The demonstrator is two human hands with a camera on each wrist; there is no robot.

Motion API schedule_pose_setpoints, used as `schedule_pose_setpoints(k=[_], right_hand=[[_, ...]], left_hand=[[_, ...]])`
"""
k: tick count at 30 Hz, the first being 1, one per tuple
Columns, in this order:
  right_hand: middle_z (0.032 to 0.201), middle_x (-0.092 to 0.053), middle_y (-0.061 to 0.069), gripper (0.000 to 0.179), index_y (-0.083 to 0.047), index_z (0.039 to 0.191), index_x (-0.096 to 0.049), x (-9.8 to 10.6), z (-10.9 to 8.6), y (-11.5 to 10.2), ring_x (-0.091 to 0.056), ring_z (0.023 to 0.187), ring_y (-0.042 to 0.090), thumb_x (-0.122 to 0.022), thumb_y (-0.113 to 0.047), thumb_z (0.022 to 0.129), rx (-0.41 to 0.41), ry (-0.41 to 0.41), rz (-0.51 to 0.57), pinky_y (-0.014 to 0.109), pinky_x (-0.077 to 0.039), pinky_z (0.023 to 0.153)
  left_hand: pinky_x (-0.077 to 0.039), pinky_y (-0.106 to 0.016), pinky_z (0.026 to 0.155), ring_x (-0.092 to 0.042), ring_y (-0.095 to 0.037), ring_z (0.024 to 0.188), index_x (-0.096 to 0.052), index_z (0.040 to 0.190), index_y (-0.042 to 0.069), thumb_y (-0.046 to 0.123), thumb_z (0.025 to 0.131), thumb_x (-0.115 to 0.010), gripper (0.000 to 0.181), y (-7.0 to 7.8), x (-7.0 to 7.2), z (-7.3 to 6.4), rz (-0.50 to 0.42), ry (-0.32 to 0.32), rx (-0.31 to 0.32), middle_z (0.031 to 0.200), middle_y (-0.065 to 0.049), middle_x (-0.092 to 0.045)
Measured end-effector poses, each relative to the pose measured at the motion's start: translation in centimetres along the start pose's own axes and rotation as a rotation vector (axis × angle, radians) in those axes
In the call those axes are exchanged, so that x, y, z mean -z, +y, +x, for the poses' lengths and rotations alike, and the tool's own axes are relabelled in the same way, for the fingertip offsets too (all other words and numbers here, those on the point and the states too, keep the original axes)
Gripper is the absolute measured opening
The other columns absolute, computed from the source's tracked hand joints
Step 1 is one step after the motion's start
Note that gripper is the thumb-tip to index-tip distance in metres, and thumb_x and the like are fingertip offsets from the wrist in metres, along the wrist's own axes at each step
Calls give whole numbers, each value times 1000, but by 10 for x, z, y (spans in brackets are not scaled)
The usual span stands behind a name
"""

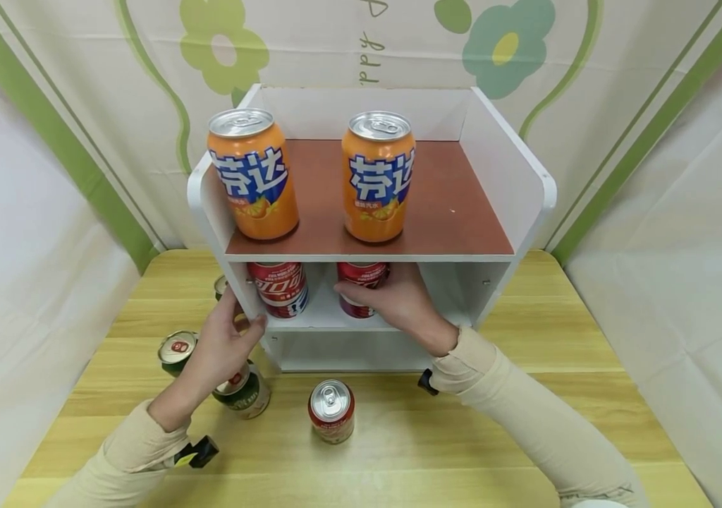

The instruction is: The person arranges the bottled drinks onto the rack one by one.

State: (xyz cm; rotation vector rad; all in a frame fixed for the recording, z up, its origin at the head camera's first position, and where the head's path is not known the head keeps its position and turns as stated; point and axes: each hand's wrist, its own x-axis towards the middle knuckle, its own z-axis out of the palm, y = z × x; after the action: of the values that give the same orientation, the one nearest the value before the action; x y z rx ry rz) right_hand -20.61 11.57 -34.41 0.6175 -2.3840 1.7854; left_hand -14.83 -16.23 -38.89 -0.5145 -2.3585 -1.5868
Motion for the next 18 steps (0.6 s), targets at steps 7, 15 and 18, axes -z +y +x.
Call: schedule_pose_setpoints(k=[7,15,18], right_hand=[[134,-56,6,77,-11,145,-44,1,0,0,-55,120,22,-87,-11,81,-18,-7,-16,47,-49,104],[135,-55,6,79,-11,146,-42,2,-1,1,-53,122,23,-87,-13,82,-30,-8,-39,47,-48,106],[136,-53,7,80,-11,147,-40,2,-2,1,-53,123,23,-87,-13,82,-30,-8,-49,48,-48,106]], left_hand=[[-53,-51,98,-47,-41,135,-27,160,11,-12,94,-55,75,0,0,0,-22,-9,7,155,-18,-38],[-54,-52,97,-48,-41,135,-28,159,10,-12,94,-55,73,0,1,0,-15,-9,12,154,-18,-40],[-54,-52,96,-48,-41,135,-28,158,10,-12,94,-56,73,0,0,-1,-12,-10,11,154,-19,-40]])
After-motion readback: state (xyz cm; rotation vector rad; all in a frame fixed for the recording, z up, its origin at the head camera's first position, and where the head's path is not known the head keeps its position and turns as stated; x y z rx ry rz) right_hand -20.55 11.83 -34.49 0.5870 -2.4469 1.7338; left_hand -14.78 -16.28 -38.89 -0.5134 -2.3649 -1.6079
